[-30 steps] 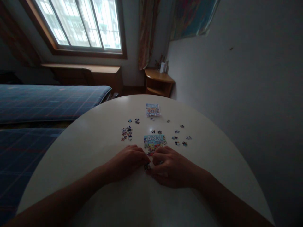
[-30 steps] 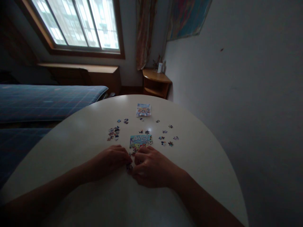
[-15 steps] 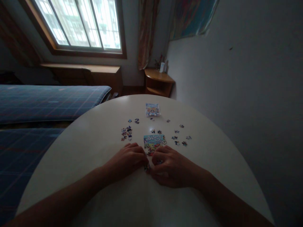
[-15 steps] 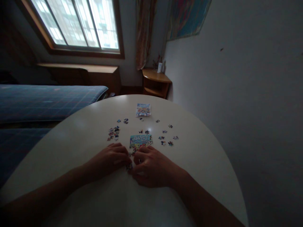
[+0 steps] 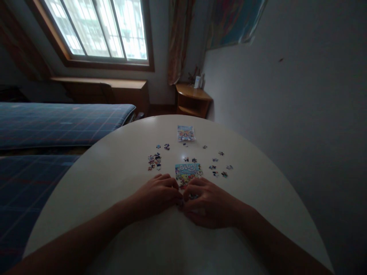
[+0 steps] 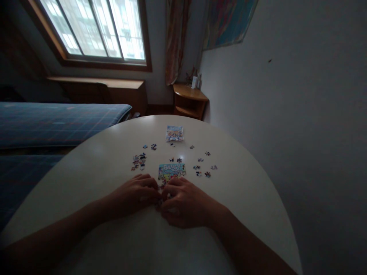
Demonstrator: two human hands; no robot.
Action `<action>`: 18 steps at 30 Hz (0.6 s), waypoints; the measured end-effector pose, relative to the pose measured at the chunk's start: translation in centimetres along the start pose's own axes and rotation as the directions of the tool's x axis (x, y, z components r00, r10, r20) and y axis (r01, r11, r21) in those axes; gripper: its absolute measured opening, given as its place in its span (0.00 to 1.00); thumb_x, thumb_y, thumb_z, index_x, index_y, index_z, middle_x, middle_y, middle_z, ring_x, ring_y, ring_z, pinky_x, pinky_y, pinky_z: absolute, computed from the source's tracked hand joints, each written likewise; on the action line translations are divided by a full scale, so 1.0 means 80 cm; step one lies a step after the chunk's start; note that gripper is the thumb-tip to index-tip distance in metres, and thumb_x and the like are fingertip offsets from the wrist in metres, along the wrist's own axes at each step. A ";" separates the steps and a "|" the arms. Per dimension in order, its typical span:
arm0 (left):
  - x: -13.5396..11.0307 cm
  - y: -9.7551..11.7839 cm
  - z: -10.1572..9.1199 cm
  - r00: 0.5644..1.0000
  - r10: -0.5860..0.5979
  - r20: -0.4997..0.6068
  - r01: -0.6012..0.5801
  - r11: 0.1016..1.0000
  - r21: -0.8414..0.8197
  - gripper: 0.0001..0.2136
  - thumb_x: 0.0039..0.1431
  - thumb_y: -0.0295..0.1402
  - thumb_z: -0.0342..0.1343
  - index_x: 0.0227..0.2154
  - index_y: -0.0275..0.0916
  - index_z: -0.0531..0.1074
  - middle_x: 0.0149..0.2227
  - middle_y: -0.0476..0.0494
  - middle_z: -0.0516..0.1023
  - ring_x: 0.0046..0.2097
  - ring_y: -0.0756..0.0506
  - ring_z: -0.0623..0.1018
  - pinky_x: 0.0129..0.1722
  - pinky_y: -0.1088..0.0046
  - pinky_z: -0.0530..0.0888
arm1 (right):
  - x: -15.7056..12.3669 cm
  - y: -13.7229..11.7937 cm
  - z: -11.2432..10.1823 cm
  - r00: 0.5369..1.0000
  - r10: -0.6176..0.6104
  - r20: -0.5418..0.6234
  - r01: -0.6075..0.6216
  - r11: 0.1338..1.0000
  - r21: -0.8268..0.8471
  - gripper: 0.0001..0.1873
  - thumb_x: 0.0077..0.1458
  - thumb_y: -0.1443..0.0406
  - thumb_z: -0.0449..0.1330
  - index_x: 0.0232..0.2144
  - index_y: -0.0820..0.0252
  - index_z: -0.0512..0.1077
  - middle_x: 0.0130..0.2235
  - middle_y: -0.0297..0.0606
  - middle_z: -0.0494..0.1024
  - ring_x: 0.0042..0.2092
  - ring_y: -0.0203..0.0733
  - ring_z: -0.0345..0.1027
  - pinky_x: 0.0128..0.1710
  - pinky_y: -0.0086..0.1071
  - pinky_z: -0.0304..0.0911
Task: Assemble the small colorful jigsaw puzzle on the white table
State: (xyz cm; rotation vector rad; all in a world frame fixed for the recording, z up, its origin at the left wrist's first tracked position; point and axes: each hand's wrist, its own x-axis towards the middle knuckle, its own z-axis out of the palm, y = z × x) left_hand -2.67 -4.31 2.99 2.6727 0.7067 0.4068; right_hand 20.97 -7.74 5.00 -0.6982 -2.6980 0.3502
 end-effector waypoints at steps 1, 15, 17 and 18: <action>0.000 0.000 -0.001 1.000 0.003 0.005 -0.003 1.000 -0.007 0.04 0.64 0.33 0.59 0.39 0.45 0.78 0.40 0.47 0.78 0.42 0.46 0.74 0.44 0.68 0.67 | 0.000 0.000 0.000 1.000 0.001 0.002 -0.001 1.000 0.004 0.06 0.58 0.63 0.62 0.38 0.50 0.78 0.42 0.33 0.78 0.47 0.40 0.67 0.52 0.37 0.60; 0.003 0.007 0.004 0.997 -0.061 -0.056 0.056 0.995 -0.087 0.03 0.59 0.29 0.63 0.32 0.45 0.79 0.36 0.50 0.79 0.40 0.46 0.74 0.42 0.69 0.66 | -0.001 0.002 0.004 1.000 -0.002 0.003 0.002 1.000 0.010 0.06 0.58 0.62 0.61 0.37 0.51 0.78 0.44 0.33 0.78 0.50 0.40 0.65 0.53 0.37 0.58; 0.003 0.007 0.003 0.998 -0.042 -0.047 0.039 0.996 -0.075 0.03 0.60 0.29 0.63 0.33 0.45 0.79 0.36 0.50 0.79 0.40 0.47 0.74 0.42 0.69 0.66 | -0.001 0.002 0.003 1.000 -0.001 0.008 0.001 1.000 0.014 0.06 0.58 0.63 0.62 0.38 0.50 0.78 0.43 0.33 0.78 0.50 0.40 0.65 0.54 0.37 0.58; 0.003 0.006 0.003 0.999 -0.027 -0.039 0.024 0.997 -0.068 0.04 0.61 0.29 0.62 0.33 0.45 0.79 0.36 0.50 0.79 0.40 0.47 0.74 0.42 0.69 0.66 | -0.001 0.002 0.003 1.000 0.002 0.009 -0.002 1.000 0.016 0.06 0.59 0.63 0.61 0.38 0.50 0.78 0.43 0.33 0.78 0.49 0.40 0.65 0.54 0.37 0.58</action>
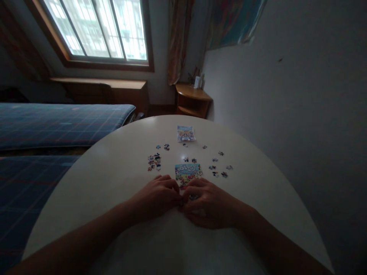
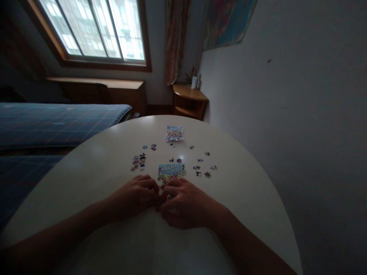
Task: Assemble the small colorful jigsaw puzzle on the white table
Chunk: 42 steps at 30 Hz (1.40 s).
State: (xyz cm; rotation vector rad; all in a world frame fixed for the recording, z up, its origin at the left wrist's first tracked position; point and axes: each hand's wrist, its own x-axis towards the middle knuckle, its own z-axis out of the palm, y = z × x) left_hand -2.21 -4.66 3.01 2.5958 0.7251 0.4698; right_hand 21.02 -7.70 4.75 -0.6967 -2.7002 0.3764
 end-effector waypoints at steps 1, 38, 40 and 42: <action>0.000 -0.001 -0.001 1.000 0.019 0.011 -0.019 1.000 0.008 0.04 0.61 0.29 0.62 0.34 0.46 0.79 0.37 0.50 0.79 0.41 0.47 0.74 0.43 0.69 0.66 | 0.000 0.000 0.000 1.000 0.003 -0.001 -0.003 1.000 0.002 0.06 0.59 0.63 0.61 0.37 0.50 0.78 0.43 0.32 0.78 0.49 0.39 0.65 0.54 0.37 0.58; -0.020 -0.056 -0.061 0.720 -0.678 -0.148 0.688 0.670 0.277 0.09 0.62 0.35 0.51 0.39 0.42 0.75 0.43 0.43 0.78 0.39 0.43 0.78 0.36 0.69 0.70 | 0.000 -0.001 -0.006 0.994 -0.035 -0.105 0.039 0.999 0.033 0.08 0.59 0.63 0.62 0.40 0.49 0.79 0.44 0.31 0.80 0.51 0.40 0.68 0.56 0.38 0.60; -0.022 -0.054 -0.061 0.742 -0.653 -0.155 0.668 0.698 0.258 0.08 0.61 0.35 0.51 0.38 0.42 0.75 0.39 0.43 0.79 0.37 0.44 0.78 0.34 0.70 0.69 | -0.003 0.000 -0.010 0.993 -0.018 -0.114 0.023 0.999 0.036 0.08 0.58 0.63 0.62 0.41 0.50 0.79 0.44 0.33 0.80 0.51 0.40 0.68 0.56 0.39 0.60; -0.022 -0.052 -0.061 0.754 -0.637 -0.160 0.655 0.717 0.237 0.07 0.61 0.35 0.51 0.36 0.42 0.74 0.34 0.44 0.79 0.34 0.44 0.78 0.31 0.71 0.68 | -0.006 0.004 -0.014 0.993 0.019 -0.115 -0.016 1.000 0.027 0.09 0.58 0.64 0.61 0.42 0.51 0.78 0.44 0.34 0.80 0.51 0.41 0.69 0.55 0.40 0.61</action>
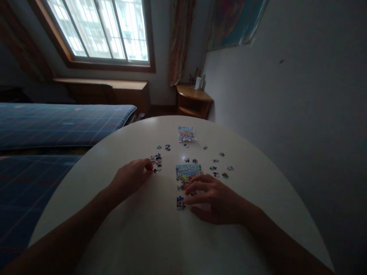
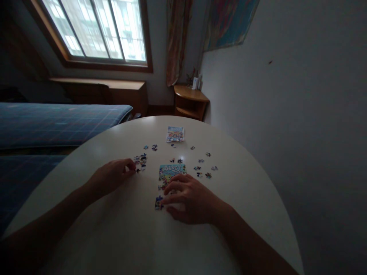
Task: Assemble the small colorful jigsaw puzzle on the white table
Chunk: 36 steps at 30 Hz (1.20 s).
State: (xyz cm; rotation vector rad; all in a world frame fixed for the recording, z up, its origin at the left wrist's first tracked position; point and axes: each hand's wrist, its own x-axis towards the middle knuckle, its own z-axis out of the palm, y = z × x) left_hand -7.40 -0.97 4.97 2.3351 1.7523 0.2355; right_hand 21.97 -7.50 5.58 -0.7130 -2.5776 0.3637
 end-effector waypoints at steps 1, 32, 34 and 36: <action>0.000 0.001 0.000 1.000 0.007 -0.008 -0.007 1.000 -0.015 0.07 0.61 0.34 0.51 0.35 0.41 0.74 0.33 0.45 0.79 0.33 0.44 0.77 0.30 0.71 0.67 | -0.001 0.003 -0.002 1.000 0.027 -0.005 -0.027 1.000 -0.014 0.10 0.59 0.64 0.61 0.42 0.52 0.78 0.44 0.35 0.80 0.51 0.41 0.69 0.54 0.40 0.62; -0.011 0.084 0.071 0.823 0.510 -0.249 -0.565 0.776 -0.279 0.04 0.63 0.31 0.58 0.34 0.40 0.77 0.34 0.45 0.80 0.42 0.44 0.74 0.44 0.66 0.74 | -0.011 0.026 -0.004 0.982 0.189 0.010 -0.188 0.981 -0.051 0.10 0.53 0.60 0.68 0.37 0.56 0.75 0.43 0.37 0.79 0.49 0.44 0.67 0.51 0.39 0.63; -0.011 0.084 0.071 0.814 0.517 -0.264 -0.576 0.775 -0.259 0.05 0.64 0.32 0.57 0.34 0.41 0.77 0.34 0.45 0.79 0.42 0.44 0.74 0.44 0.66 0.74 | -0.011 0.025 -0.004 0.981 0.195 0.013 -0.194 0.980 -0.053 0.10 0.53 0.60 0.68 0.37 0.55 0.75 0.43 0.37 0.79 0.49 0.44 0.67 0.51 0.40 0.63; -0.012 0.083 0.071 0.809 0.525 -0.265 -0.583 0.773 -0.248 0.05 0.63 0.32 0.58 0.34 0.40 0.77 0.35 0.45 0.79 0.41 0.44 0.74 0.44 0.67 0.74 | -0.010 0.025 -0.005 0.980 0.197 0.016 -0.196 0.979 -0.056 0.10 0.53 0.60 0.68 0.37 0.56 0.75 0.42 0.37 0.79 0.49 0.44 0.67 0.51 0.40 0.63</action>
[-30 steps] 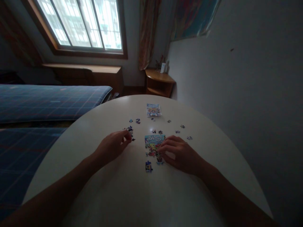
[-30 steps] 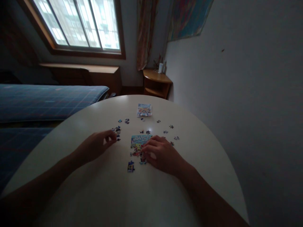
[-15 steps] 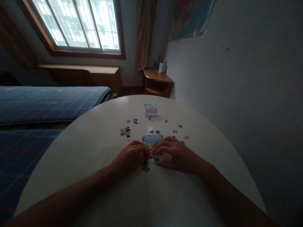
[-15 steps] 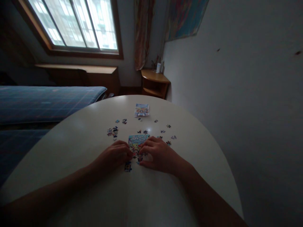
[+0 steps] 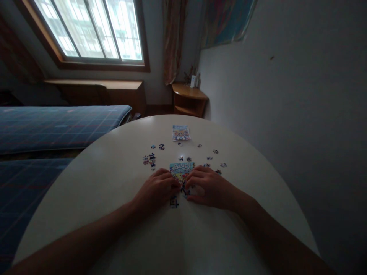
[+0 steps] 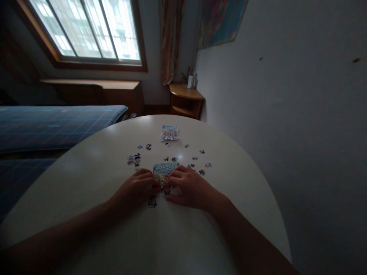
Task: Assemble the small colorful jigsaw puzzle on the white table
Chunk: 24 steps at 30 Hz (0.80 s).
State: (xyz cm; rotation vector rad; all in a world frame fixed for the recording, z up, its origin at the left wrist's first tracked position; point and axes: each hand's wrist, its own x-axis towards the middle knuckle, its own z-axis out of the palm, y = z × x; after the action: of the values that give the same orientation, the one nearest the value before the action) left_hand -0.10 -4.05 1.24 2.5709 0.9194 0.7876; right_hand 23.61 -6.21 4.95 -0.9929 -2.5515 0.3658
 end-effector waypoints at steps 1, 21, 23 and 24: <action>-0.001 0.001 -0.001 1.000 0.008 0.004 -0.008 1.000 0.002 0.04 0.63 0.31 0.58 0.34 0.40 0.78 0.35 0.45 0.79 0.42 0.44 0.73 0.45 0.67 0.74 | 0.001 0.000 0.000 1.000 -0.002 0.000 0.002 1.000 -0.001 0.10 0.53 0.60 0.68 0.37 0.56 0.75 0.42 0.37 0.79 0.49 0.44 0.67 0.51 0.40 0.63; -0.009 0.025 -0.019 0.967 0.173 0.185 -0.200 0.970 0.140 0.10 0.63 0.29 0.53 0.46 0.40 0.73 0.45 0.42 0.77 0.48 0.40 0.72 0.50 0.57 0.73 | -0.003 0.007 0.006 0.999 -0.032 0.001 0.032 0.999 -0.003 0.07 0.57 0.59 0.66 0.38 0.52 0.78 0.43 0.35 0.79 0.49 0.43 0.67 0.51 0.40 0.63; -0.009 0.024 -0.018 0.966 0.175 0.193 -0.201 0.971 0.128 0.11 0.64 0.29 0.53 0.47 0.41 0.73 0.46 0.42 0.76 0.49 0.41 0.72 0.50 0.58 0.73 | -0.002 0.005 0.006 0.999 -0.032 -0.004 0.032 0.999 -0.021 0.07 0.57 0.59 0.66 0.38 0.52 0.79 0.43 0.36 0.79 0.49 0.44 0.68 0.50 0.40 0.63; -0.008 0.022 -0.019 0.965 0.182 0.189 -0.206 0.971 0.121 0.11 0.64 0.29 0.53 0.48 0.41 0.73 0.46 0.43 0.77 0.49 0.41 0.73 0.50 0.59 0.73 | -0.002 0.004 0.005 0.999 -0.034 -0.006 0.034 0.999 -0.026 0.07 0.56 0.60 0.66 0.38 0.52 0.79 0.42 0.36 0.79 0.48 0.44 0.68 0.50 0.40 0.64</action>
State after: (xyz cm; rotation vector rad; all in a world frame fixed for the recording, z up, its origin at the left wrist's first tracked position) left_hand -0.55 -5.68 2.97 2.8320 0.6986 0.5482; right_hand 23.70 -6.11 4.40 -0.9577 -2.5697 0.3198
